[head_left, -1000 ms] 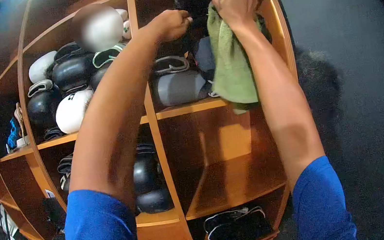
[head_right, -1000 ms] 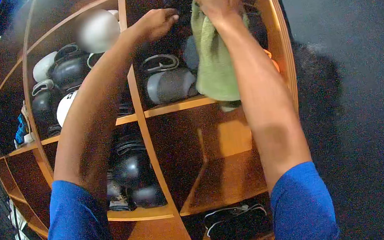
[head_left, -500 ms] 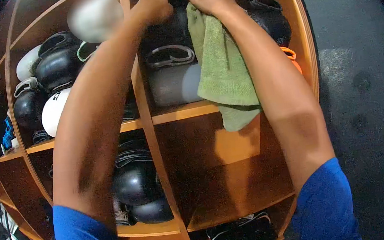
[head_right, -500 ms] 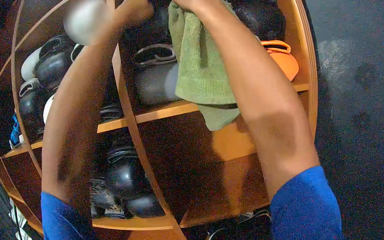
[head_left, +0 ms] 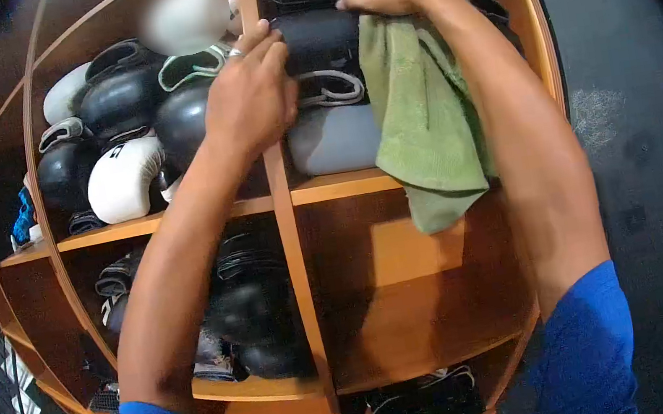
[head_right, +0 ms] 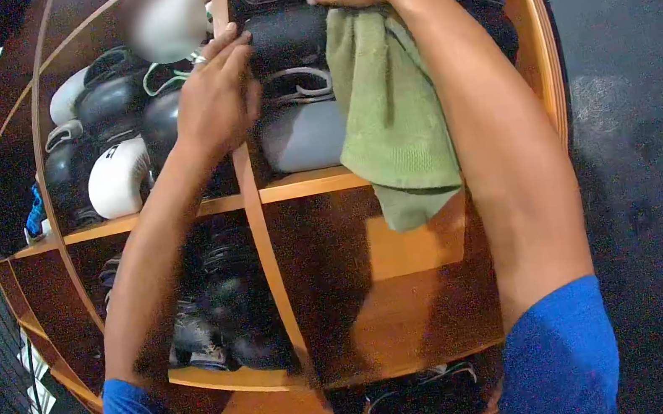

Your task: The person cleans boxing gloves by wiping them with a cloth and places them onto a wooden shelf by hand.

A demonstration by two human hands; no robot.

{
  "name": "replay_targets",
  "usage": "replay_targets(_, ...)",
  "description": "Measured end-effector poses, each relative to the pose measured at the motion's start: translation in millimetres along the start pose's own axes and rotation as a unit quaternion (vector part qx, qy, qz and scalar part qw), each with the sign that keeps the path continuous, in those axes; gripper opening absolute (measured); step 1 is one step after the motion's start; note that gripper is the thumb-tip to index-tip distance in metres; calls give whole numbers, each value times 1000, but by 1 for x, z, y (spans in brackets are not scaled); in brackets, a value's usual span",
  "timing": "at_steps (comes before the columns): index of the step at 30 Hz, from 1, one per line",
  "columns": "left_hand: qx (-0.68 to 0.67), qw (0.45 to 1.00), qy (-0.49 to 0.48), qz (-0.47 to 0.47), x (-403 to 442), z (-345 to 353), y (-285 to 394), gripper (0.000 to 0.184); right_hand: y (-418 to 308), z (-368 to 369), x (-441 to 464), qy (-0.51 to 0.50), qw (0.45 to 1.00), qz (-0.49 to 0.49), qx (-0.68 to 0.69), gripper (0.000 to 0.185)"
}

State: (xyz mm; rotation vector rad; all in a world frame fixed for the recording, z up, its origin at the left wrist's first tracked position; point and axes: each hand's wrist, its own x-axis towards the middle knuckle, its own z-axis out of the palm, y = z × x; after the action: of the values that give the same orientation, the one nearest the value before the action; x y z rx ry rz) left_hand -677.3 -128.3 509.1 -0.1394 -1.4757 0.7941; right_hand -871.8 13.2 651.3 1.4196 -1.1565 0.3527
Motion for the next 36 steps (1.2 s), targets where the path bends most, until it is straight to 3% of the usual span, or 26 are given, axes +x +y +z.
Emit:
replay_targets(1, -4, 1000, 3, -11, -2, 0, 2, 32, 3, -10, -13, -2, 1000, 2, 0, 48)
replay_targets(2, -8, 1000, 0, -13, -3, 1, 1, 31, 6, -22, -27, 30, 986, -63, 151, 55)
replay_targets(4, -13, 1000, 9, 0, -4, 2, -2, 30, -25, -56, -43, 94, 960, 59, 256, 63)
replay_targets(5, -13, 1000, 20, 13, -5, 1, -3, 30, -52, -73, -51, 123, 941, 240, 203, 65)
replay_targets(7, -18, 1000, 3, 8, -5, 0, -5, 33, -60, -80, -102, 224, 942, 205, 141, 50)
replay_targets(10, -53, 998, -29, -30, -4, -18, 3, 34, -147, -110, -191, 255, 795, 311, 454, 44)
replay_targets(12, -114, 989, -30, -84, -13, -38, 12, 31, -201, -111, -262, 269, 748, 372, 478, 60)
replay_targets(14, -205, 973, -17, -108, -39, -68, 24, 26, -255, -117, -344, 192, 691, 415, 560, 73)
replay_targets(15, -268, 958, -38, -97, -52, -101, 37, 23, -283, -114, -389, 152, 631, 447, 616, 73)
replay_targets(17, -371, 914, -112, -119, -93, -162, 63, 19, -368, -96, -468, 295, 355, 516, 722, 64)
replay_targets(19, -398, 900, -166, -64, -141, -217, 83, 16, -464, -98, -536, 335, 181, 686, 620, 59)
replay_targets(21, -494, 829, -222, -142, -207, -260, 107, 15, -569, -113, -600, 296, 51, 787, 540, 56)
replay_targets(23, -511, 753, -292, -294, -288, -303, 140, 15, -664, -148, -649, 158, -184, 803, 544, 49)
replay_targets(24, -477, 675, -369, -426, -341, -328, 158, 14, -708, -169, -662, 128, -154, 847, 492, 44)
replay_targets(25, -501, 557, -373, -548, -388, -353, 183, 16, -751, -190, -673, 93, -127, 886, 436, 41)
replay_targets(26, -441, 478, -425, -629, -428, -382, 203, 17, -781, -207, -692, 37, -105, 912, 396, 39)
replay_targets(27, -342, 429, -589, -593, -477, -412, 221, 18, -813, -229, -716, -38, -75, 925, 369, 37)
replay_targets(28, -379, 416, -535, -630, -551, -454, 256, 22, -843, -249, -749, -179, 19, 913, 367, 36)
replay_targets(29, -339, 346, -597, -639, -603, -508, 285, 28, -869, -274, -786, -409, 211, 811, 361, 34)
replay_targets(30, -300, 299, -699, -576, -610, -548, 299, 33, -887, -295, -814, -531, 338, 705, 327, 33)
replay_targets(32, -340, 230, -772, -485, -649, -636, 338, 33, -865, -282, -777, -539, 130, 769, 319, 31)
replay_targets(33, -307, 120, -791, -516, -658, -672, 358, 34, -857, -272, -759, -551, 121, 762, 318, 31)
replay_targets(34, -322, 120, -771, -537, -664, -706, 379, 35, -850, -261, -744, -620, 205, 681, 332, 35)
replay_targets(35, -329, 21, -758, -562, -662, -724, 388, 34, -847, -246, -745, -675, 289, 587, 342, 39)
replay_targets(36, -320, 73, -749, -576, -698, -785, 435, 37, -854, -232, -770, -689, 285, 547, 381, 44)
